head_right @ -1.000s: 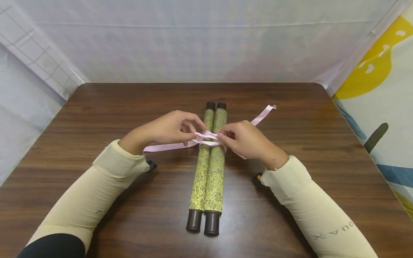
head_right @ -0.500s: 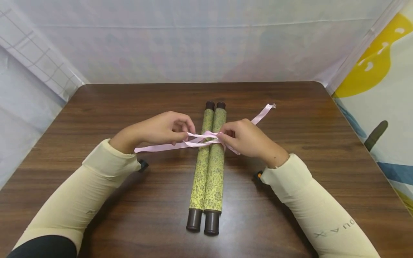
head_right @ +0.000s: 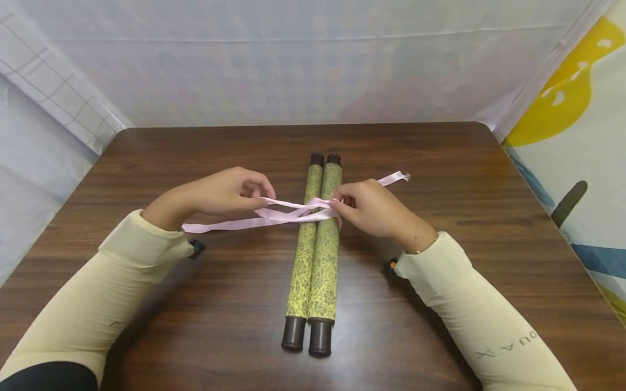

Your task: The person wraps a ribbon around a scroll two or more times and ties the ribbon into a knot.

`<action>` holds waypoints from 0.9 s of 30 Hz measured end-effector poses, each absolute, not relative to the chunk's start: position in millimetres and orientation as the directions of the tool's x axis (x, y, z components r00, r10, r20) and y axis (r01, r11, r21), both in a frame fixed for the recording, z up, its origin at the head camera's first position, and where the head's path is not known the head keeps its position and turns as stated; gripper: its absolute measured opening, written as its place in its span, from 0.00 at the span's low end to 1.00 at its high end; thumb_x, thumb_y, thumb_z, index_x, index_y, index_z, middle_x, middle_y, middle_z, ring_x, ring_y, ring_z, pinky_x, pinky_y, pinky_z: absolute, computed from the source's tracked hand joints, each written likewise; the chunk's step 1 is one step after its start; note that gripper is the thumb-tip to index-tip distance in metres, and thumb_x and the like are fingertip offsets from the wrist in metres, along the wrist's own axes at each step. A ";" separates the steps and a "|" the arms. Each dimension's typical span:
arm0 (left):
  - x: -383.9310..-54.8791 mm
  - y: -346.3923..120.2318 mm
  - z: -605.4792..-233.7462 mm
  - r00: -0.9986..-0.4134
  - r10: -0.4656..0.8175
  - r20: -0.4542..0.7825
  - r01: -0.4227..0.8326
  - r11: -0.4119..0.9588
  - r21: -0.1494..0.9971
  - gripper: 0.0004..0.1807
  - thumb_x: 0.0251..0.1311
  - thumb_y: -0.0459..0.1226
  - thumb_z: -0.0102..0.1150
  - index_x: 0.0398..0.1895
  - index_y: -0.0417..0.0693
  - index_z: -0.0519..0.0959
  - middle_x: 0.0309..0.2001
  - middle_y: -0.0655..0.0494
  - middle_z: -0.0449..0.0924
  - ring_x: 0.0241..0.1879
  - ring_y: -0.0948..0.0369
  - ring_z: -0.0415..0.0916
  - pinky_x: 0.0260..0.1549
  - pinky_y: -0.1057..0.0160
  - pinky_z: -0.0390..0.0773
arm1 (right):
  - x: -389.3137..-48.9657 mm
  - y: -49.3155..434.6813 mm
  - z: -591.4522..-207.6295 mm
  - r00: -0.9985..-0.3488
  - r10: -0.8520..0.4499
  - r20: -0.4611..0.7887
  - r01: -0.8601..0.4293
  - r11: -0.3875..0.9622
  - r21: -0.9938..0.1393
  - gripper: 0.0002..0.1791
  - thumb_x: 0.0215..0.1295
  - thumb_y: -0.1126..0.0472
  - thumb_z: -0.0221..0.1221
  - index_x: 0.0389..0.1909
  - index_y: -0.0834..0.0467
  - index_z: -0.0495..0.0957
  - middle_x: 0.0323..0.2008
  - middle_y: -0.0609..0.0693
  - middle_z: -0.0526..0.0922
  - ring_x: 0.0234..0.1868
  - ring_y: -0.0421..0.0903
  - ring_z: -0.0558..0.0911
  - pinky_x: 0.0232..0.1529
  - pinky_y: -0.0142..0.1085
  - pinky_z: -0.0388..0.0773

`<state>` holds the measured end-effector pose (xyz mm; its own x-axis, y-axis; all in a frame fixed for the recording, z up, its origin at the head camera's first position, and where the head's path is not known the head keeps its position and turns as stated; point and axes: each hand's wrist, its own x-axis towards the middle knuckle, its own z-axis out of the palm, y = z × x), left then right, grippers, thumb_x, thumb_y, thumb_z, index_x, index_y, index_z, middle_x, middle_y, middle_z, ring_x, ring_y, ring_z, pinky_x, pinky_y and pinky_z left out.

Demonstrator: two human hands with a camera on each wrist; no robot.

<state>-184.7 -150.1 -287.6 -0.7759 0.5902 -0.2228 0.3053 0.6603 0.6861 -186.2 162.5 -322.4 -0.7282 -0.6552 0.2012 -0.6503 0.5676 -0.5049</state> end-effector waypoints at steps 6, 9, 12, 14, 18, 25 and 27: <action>-181.7 -172.3 -287.3 -0.808 0.540 -0.236 0.280 0.704 0.652 0.10 0.69 0.43 0.59 0.46 0.49 0.83 0.22 0.57 0.72 0.20 0.63 0.65 0.28 0.62 0.71 | -186.1 161.8 -321.9 -0.734 -0.655 0.178 -0.636 0.572 -0.518 0.11 0.73 0.59 0.57 0.30 0.54 0.83 0.20 0.45 0.78 0.19 0.37 0.69 0.22 0.31 0.69; -181.0 -182.8 -287.5 -0.820 0.523 -0.230 0.289 0.727 0.623 0.10 0.69 0.44 0.58 0.44 0.50 0.84 0.22 0.58 0.71 0.21 0.63 0.64 0.28 0.61 0.70 | -186.1 162.0 -322.3 -0.734 -0.654 0.182 -0.637 0.571 -0.517 0.10 0.73 0.59 0.58 0.31 0.54 0.83 0.21 0.46 0.80 0.19 0.37 0.69 0.22 0.31 0.68; -179.9 -193.3 -287.4 -0.835 0.502 -0.225 0.291 0.750 0.594 0.09 0.69 0.44 0.59 0.42 0.52 0.85 0.21 0.59 0.69 0.23 0.62 0.64 0.27 0.62 0.69 | -186.0 162.3 -322.2 -0.738 -0.650 0.184 -0.635 0.575 -0.517 0.09 0.72 0.60 0.58 0.32 0.55 0.84 0.22 0.46 0.80 0.20 0.38 0.70 0.23 0.31 0.69; -178.4 -201.4 -287.1 -0.844 0.489 -0.221 0.291 0.762 0.578 0.09 0.68 0.44 0.59 0.40 0.51 0.85 0.21 0.59 0.69 0.24 0.62 0.64 0.27 0.62 0.68 | -185.7 162.3 -321.9 -0.742 -0.647 0.174 -0.626 0.575 -0.527 0.08 0.72 0.60 0.59 0.32 0.55 0.83 0.23 0.47 0.81 0.21 0.38 0.71 0.23 0.31 0.70; -173.3 -217.4 -286.0 -0.858 0.465 -0.218 0.281 0.781 0.558 0.10 0.68 0.44 0.60 0.39 0.48 0.85 0.22 0.59 0.71 0.24 0.62 0.64 0.26 0.63 0.67 | -185.6 161.5 -320.9 -0.737 -0.654 0.171 -0.628 0.570 -0.530 0.09 0.72 0.59 0.58 0.31 0.54 0.83 0.22 0.47 0.80 0.20 0.39 0.71 0.22 0.31 0.70; -165.6 -239.0 -285.0 -0.880 0.411 -0.238 0.239 0.817 0.526 0.11 0.68 0.45 0.61 0.38 0.47 0.84 0.22 0.58 0.72 0.23 0.62 0.64 0.25 0.63 0.67 | -185.8 161.4 -321.5 -0.738 -0.654 0.165 -0.624 0.569 -0.536 0.09 0.72 0.60 0.59 0.31 0.53 0.83 0.22 0.49 0.82 0.20 0.40 0.72 0.22 0.32 0.71; -164.4 -244.9 -285.2 -0.883 0.398 -0.247 0.225 0.823 0.522 0.12 0.68 0.45 0.60 0.38 0.46 0.84 0.22 0.58 0.72 0.23 0.63 0.64 0.25 0.64 0.66 | -186.0 161.7 -321.9 -0.739 -0.654 0.164 -0.623 0.569 -0.537 0.09 0.72 0.60 0.58 0.30 0.53 0.83 0.22 0.49 0.81 0.20 0.39 0.72 0.22 0.32 0.72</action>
